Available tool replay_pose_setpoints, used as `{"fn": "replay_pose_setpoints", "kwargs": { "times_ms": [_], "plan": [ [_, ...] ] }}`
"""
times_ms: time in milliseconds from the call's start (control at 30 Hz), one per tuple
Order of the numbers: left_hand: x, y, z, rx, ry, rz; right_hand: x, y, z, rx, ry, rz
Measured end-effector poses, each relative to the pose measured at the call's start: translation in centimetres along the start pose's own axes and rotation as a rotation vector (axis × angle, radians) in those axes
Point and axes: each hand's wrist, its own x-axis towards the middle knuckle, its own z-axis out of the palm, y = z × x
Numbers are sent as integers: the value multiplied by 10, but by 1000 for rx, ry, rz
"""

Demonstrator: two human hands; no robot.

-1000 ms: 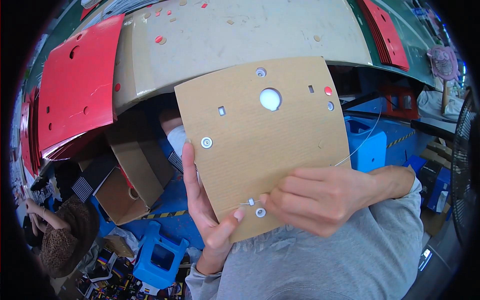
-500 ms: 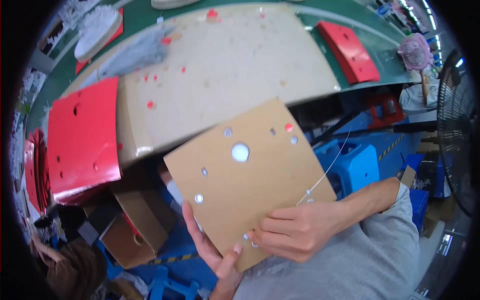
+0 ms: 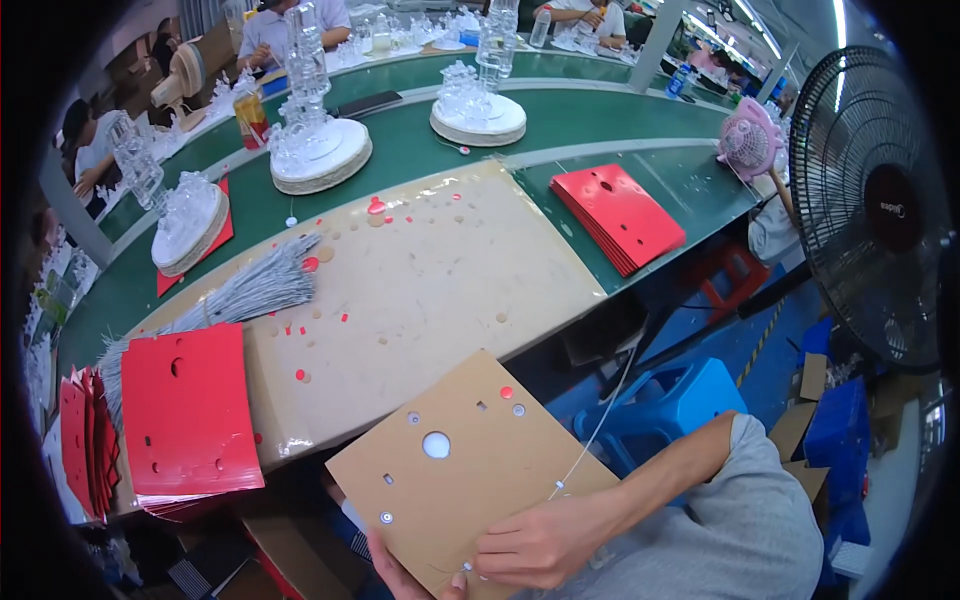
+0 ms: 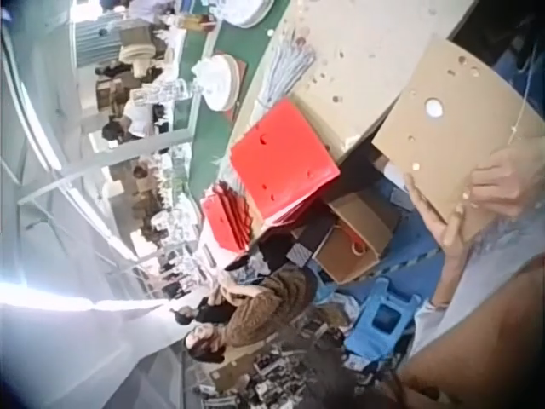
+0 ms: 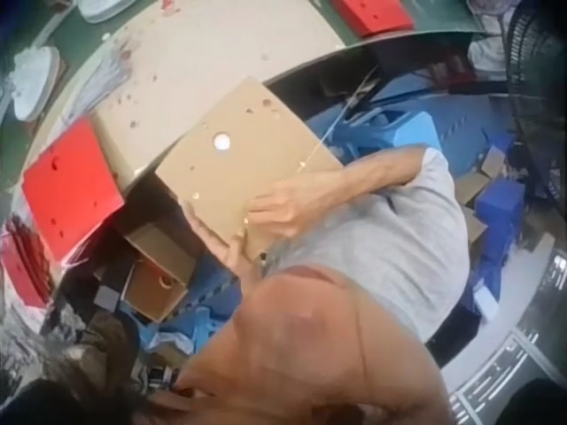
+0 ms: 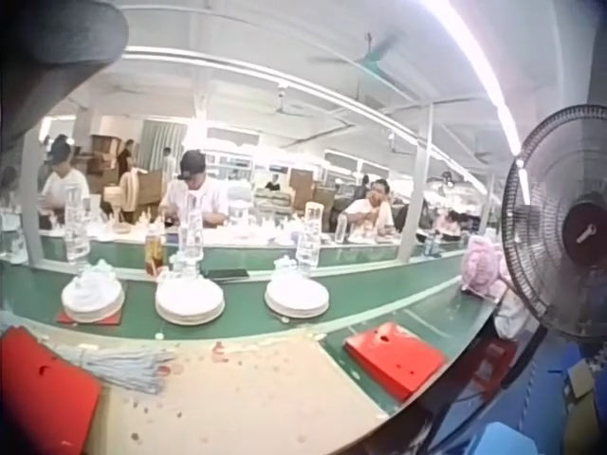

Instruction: Assembling the base components of a ceiling light fixture and fitting it into cardboard packaging.

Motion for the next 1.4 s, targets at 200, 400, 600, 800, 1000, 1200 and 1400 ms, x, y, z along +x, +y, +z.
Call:
{"fn": "replay_pose_setpoints", "kwargs": {
  "times_ms": [200,400,600,800,1000,1200,1400],
  "plan": [
    [-10,2,-29,359,-42,249,-11,0,-3,141,66,100],
    [3,23,-36,552,-150,245,-13,-1,0,155,56,183],
    [-9,20,-46,838,-138,501,-3,1,-9,159,-58,165],
    [6,13,-40,600,-348,390,-13,-6,-11,157,-71,208],
    [6,2,-48,358,-445,343,-13,-9,-17,85,-200,171],
    [8,1,-47,141,-348,236,-21,-6,-13,108,-248,178],
    [23,30,-42,435,-340,321,-7,-6,-14,143,-228,208]
  ]
}}
